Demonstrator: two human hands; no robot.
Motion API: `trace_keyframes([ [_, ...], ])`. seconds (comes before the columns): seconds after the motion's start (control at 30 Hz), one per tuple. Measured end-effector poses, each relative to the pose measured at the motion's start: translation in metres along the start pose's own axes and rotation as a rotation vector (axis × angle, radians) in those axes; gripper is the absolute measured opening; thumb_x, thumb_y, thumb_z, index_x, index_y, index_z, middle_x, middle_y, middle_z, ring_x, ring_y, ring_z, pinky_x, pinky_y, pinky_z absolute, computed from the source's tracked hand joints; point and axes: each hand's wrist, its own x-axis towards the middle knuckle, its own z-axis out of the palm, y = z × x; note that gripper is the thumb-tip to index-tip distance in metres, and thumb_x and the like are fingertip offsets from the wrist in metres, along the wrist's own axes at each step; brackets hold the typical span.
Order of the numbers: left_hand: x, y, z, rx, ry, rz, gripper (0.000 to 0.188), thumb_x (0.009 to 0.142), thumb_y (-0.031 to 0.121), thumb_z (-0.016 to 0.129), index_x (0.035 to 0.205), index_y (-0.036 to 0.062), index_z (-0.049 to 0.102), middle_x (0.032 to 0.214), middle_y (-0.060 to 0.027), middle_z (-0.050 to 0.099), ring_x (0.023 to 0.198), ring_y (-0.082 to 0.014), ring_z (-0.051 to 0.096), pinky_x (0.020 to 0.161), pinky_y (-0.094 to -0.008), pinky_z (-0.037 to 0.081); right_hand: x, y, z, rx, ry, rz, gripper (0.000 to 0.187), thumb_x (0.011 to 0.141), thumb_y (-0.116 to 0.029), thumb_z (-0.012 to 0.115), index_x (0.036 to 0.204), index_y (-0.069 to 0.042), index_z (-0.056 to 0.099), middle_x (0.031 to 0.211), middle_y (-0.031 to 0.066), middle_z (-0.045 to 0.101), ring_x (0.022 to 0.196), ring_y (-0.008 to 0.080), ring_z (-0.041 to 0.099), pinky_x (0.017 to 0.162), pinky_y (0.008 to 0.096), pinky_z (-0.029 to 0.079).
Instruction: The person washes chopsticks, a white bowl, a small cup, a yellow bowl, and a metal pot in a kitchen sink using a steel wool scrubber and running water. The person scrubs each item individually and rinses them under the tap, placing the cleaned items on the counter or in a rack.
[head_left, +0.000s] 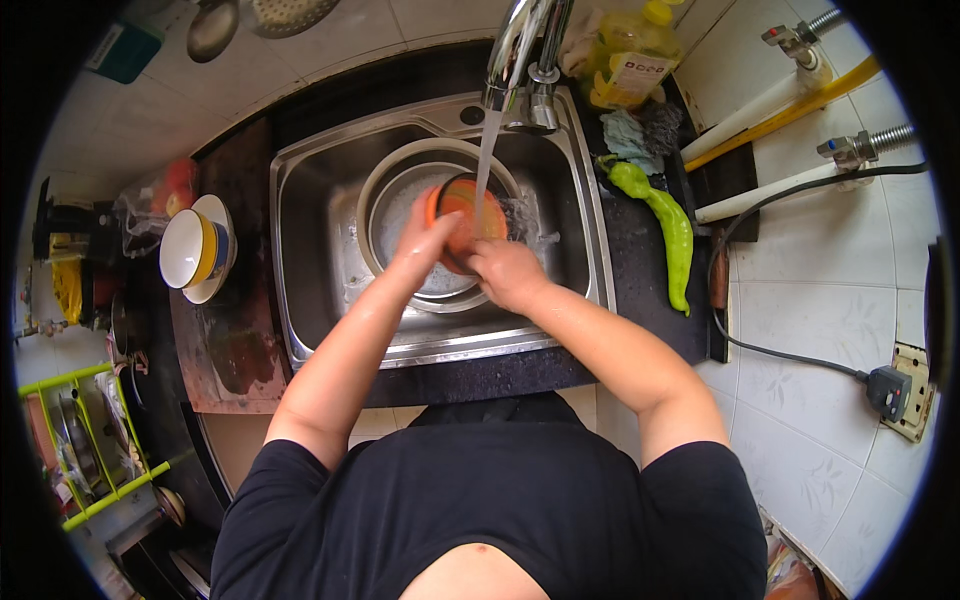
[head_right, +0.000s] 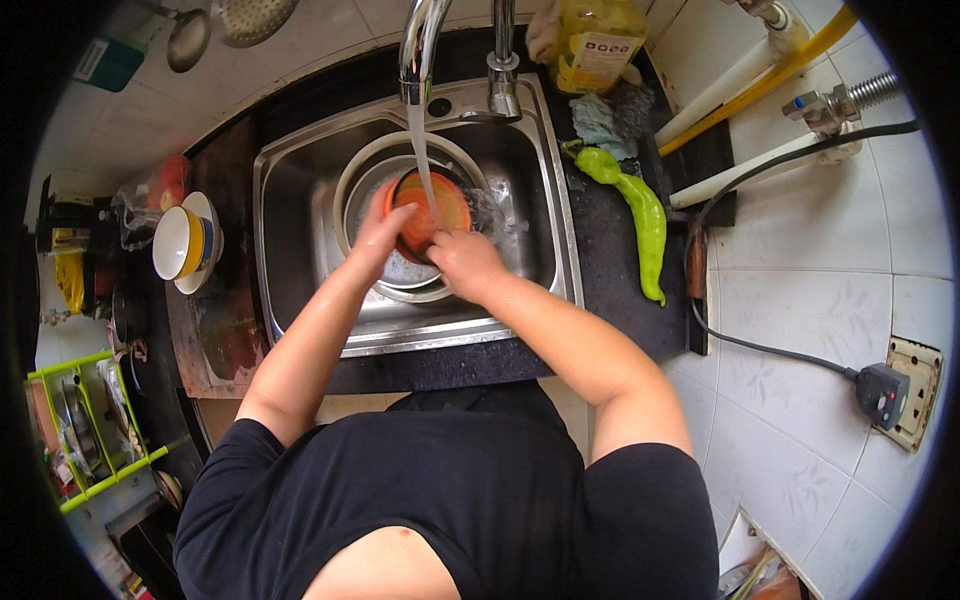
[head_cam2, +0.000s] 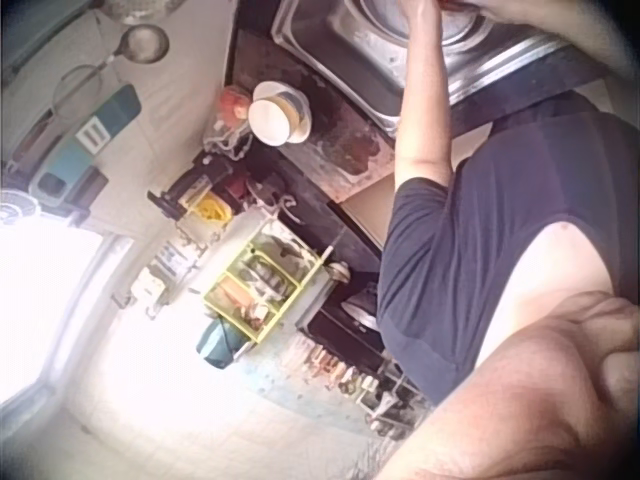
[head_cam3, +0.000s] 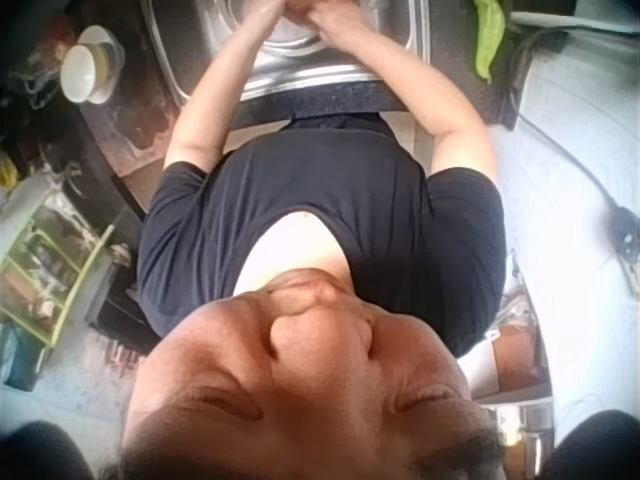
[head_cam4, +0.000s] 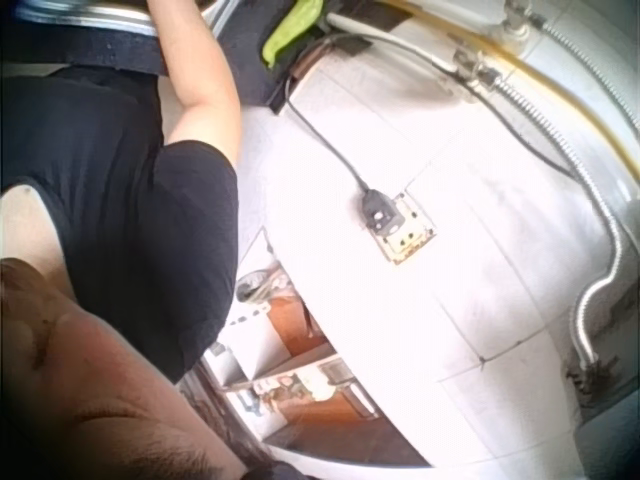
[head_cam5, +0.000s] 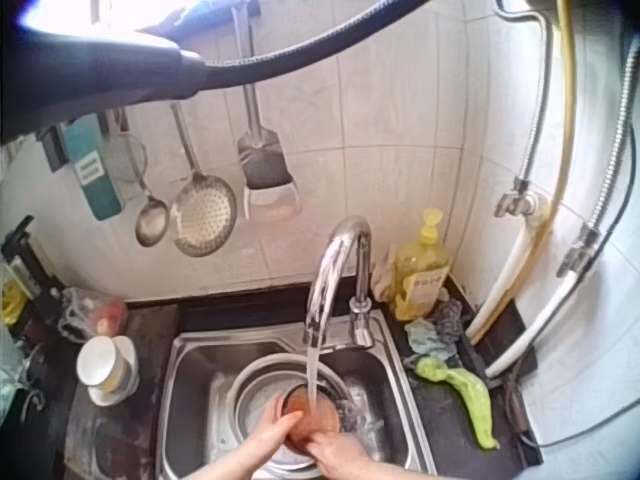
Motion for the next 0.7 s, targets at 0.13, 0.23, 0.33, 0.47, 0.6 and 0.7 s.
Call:
trace_keyframes([
  [0.13,-0.023,0.044,0.040,0.895,-0.049,0.389,0.058,0.082,0.034,0.050,0.127,-0.0008,0.037,0.130,-0.0219,0.038,0.124,-0.0362,0.030,0.102,-0.0435,0.025,0.011,-0.014,-0.001,1.252,0.352,0.304,0.027,0.083,-0.015,0.054,0.108,-0.003,0.053,0.103,0.0067,0.059,0.094,0.0150,0.053,0.083,0.0306,0.044],
  [0.23,-0.014,0.055,0.043,0.909,-0.190,0.549,0.042,0.085,0.029,0.046,0.119,0.0043,0.050,0.126,-0.0117,0.046,0.120,-0.0351,0.037,0.099,-0.0388,0.030,0.004,-0.017,-0.013,1.380,0.338,0.341,0.035,0.083,-0.014,0.056,0.115,-0.003,0.047,0.106,0.0067,0.057,0.097,0.0167,0.053,0.086,0.0297,0.042],
  [0.33,0.019,0.054,0.037,0.572,-0.230,0.222,0.033,0.088,0.026,0.043,0.106,0.0040,0.060,0.102,-0.0097,0.062,0.101,-0.0293,0.055,0.087,-0.0358,0.042,-0.010,-0.010,-0.020,1.578,0.100,0.402,0.045,0.080,-0.012,0.062,0.120,-0.002,0.042,0.109,0.0074,0.055,0.100,0.0152,0.052,0.088,0.0306,0.041],
  [0.47,0.042,0.026,0.002,-0.414,-0.342,-0.374,0.035,0.091,0.029,0.041,0.107,0.0029,0.057,0.099,-0.0104,0.061,0.089,-0.0203,0.060,0.080,-0.0313,0.047,-0.014,-0.004,-0.036,1.833,0.137,0.309,0.044,0.081,-0.015,0.061,0.120,-0.001,0.044,0.112,0.0098,0.055,0.101,0.0191,0.055,0.090,0.0331,0.041],
  [0.6,0.027,-0.013,0.003,-0.898,-0.288,-0.633,0.039,0.093,0.034,0.037,0.112,0.0043,0.053,0.104,-0.0109,0.061,0.092,-0.0217,0.060,0.086,-0.0334,0.046,-0.012,0.012,-0.021,2.122,0.197,0.328,0.051,0.085,-0.036,0.055,0.121,-0.001,0.044,0.117,0.0130,0.054,0.107,0.0240,0.053,0.095,0.0366,0.039],
  [0.7,0.012,-0.016,0.009,-1.051,-0.169,-0.609,0.039,0.093,0.034,0.037,0.111,0.0039,0.053,0.104,-0.0098,0.061,0.092,-0.0211,0.060,0.086,-0.0334,0.047,-0.004,0.016,-0.014,2.255,0.291,0.427,0.056,0.087,-0.045,0.047,0.120,-0.001,0.045,0.117,0.0129,0.054,0.107,0.0241,0.052,0.094,0.0366,0.040],
])
